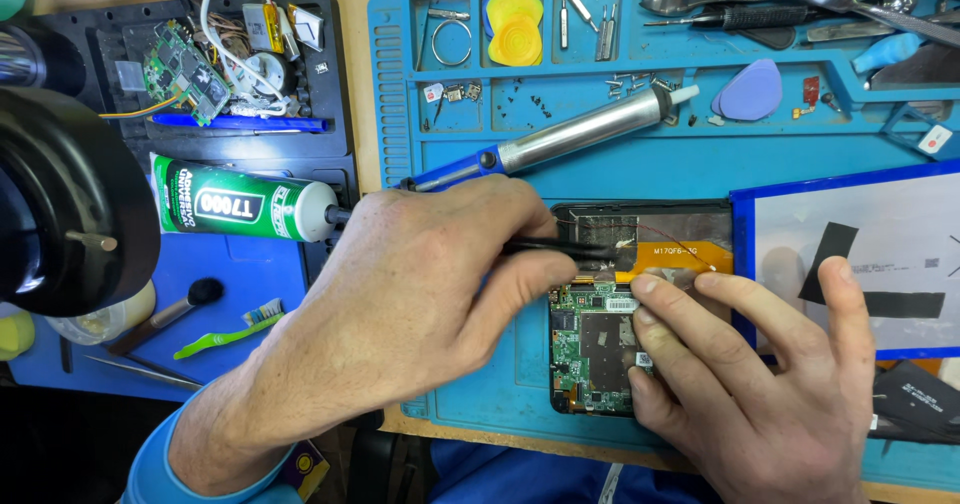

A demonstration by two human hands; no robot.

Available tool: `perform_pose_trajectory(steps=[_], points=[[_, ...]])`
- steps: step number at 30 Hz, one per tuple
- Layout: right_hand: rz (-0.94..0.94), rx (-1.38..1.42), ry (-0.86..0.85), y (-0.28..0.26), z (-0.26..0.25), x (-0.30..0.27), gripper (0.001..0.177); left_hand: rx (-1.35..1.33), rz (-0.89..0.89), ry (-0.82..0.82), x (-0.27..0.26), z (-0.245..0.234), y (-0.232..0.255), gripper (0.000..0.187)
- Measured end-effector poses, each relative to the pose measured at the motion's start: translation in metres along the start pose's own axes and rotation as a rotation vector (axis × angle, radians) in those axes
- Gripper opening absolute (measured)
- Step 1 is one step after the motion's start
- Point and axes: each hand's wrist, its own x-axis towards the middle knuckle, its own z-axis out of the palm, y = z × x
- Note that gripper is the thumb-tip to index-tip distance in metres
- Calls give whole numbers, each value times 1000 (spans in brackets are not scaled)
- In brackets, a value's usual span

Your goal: The person works on a disassembled tablet, using tweezers to adjust a ribbon cable and components on the motherboard. They then use a small screwdriver to tighten screws on the device's frame and handle a small circular component near the screen.

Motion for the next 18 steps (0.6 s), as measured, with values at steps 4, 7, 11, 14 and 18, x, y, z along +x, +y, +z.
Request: perform_pose_trajectory(steps=[4, 7, 11, 14, 18], points=[[7, 12, 17, 0, 1, -4, 29, -152, 74, -115, 4, 13, 1, 36], [37, 2, 23, 1, 1, -8, 28, -119, 162, -115, 3, 23, -3, 45], [17, 11, 25, 1, 0, -5, 28, 20, 191, -153, 3, 26, -6, 59], [22, 5, 26, 1, 1, -5, 28, 102, 215, -182, 3, 28, -7, 61], [32, -9, 12, 1, 1, -6, 32, 165, 226, -220, 2, 32, -9, 63]])
